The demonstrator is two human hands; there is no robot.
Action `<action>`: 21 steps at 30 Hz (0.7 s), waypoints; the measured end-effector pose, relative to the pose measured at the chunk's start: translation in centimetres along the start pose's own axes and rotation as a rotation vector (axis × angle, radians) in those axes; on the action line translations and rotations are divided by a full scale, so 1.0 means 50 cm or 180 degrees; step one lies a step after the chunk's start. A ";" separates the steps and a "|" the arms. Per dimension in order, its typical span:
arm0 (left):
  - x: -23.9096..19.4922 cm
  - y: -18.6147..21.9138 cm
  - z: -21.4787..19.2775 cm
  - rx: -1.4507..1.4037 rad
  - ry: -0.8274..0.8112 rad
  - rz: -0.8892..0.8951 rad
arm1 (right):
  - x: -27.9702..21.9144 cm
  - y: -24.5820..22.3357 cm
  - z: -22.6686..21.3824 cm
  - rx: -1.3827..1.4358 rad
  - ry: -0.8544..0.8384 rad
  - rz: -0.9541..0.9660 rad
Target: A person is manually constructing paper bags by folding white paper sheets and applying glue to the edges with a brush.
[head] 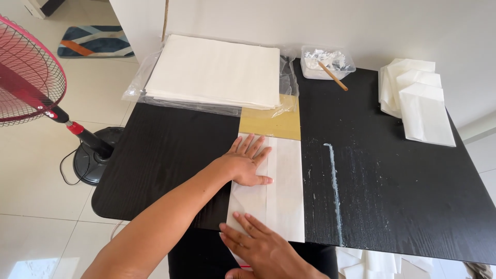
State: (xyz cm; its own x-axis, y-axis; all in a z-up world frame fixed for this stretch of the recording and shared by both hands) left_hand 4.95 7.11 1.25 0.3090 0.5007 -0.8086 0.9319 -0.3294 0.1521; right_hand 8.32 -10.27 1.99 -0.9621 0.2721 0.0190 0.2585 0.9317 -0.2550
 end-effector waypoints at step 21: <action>0.023 -0.014 0.004 -0.0338 0.0705 0.0192 | -0.347 0.156 -0.111 0.0047 0.2632 0.3040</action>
State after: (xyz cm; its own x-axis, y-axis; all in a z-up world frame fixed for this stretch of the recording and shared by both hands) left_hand 4.62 7.76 0.10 0.3878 0.6497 -0.6538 0.9216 -0.2839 0.2646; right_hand 27.53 -6.38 5.02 -0.0498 0.9072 0.4177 0.8125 0.2800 -0.5114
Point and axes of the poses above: each hand's wrist, its own x-axis towards the middle knuckle, its own z-axis out of the palm, y = z × x, the point moved 10 cm from there along x, towards the middle knuckle, and after that the axes turned 9 degrees about -y, right-handed, at the moved point
